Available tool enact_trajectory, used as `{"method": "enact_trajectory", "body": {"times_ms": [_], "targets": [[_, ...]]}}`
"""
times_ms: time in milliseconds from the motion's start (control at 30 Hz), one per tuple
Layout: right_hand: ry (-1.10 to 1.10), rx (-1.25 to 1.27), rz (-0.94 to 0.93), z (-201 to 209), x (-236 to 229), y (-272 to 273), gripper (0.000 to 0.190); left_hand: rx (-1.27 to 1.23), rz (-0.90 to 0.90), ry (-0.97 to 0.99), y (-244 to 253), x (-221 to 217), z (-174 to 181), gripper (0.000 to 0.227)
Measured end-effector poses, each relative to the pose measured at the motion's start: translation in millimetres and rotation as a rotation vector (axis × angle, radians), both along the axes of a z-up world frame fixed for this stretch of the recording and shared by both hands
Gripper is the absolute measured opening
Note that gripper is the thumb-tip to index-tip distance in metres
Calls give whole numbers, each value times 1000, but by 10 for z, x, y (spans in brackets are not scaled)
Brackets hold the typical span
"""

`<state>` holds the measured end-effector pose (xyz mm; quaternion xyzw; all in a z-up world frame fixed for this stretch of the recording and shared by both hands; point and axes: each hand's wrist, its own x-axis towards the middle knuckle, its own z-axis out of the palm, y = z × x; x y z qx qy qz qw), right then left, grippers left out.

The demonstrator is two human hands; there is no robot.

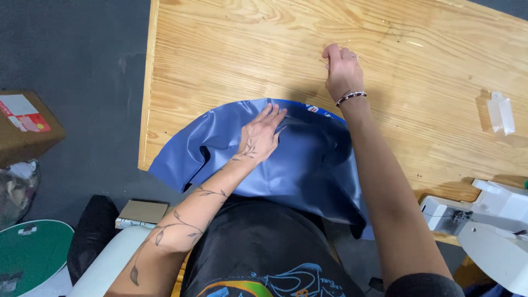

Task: The person aligns the edges of a blue fabric piece on a wooden table and secures them by inserting pins. They repeatedly smooth the material and place pins along the seam to hold the layers together.

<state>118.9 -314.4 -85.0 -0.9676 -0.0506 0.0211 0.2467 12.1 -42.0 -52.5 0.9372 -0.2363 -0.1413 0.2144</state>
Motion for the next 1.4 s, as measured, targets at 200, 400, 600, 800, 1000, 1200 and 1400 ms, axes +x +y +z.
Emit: {"method": "enact_trajectory", "body": {"times_ms": [200, 400, 600, 800, 1000, 1200, 1400], "targets": [[-65, 226, -112, -69, -46, 89, 23, -134, 94, 311, 1, 99, 342, 49], [277, 261, -365, -423, -377, 28, 15, -213, 75, 69, 64, 40, 284, 61], [225, 440, -219, -84, -761, 240, 14, -207, 13, 71, 116, 33, 283, 64], [221, 201, -27, -78, -921, 446, 16, -229, 17, 103, 130, 13, 416, 53], [320, 63, 11, -137, -876, 392, 12, -110, -109, 103, 189, -10, 393, 68], [303, 37, 25, -282, -676, 334, 10, 51, -304, 103, 324, -17, 70, 76], [311, 12, 0, -120, -726, 357, 12, 100, -302, -42, 297, -67, 62, 74]]}}
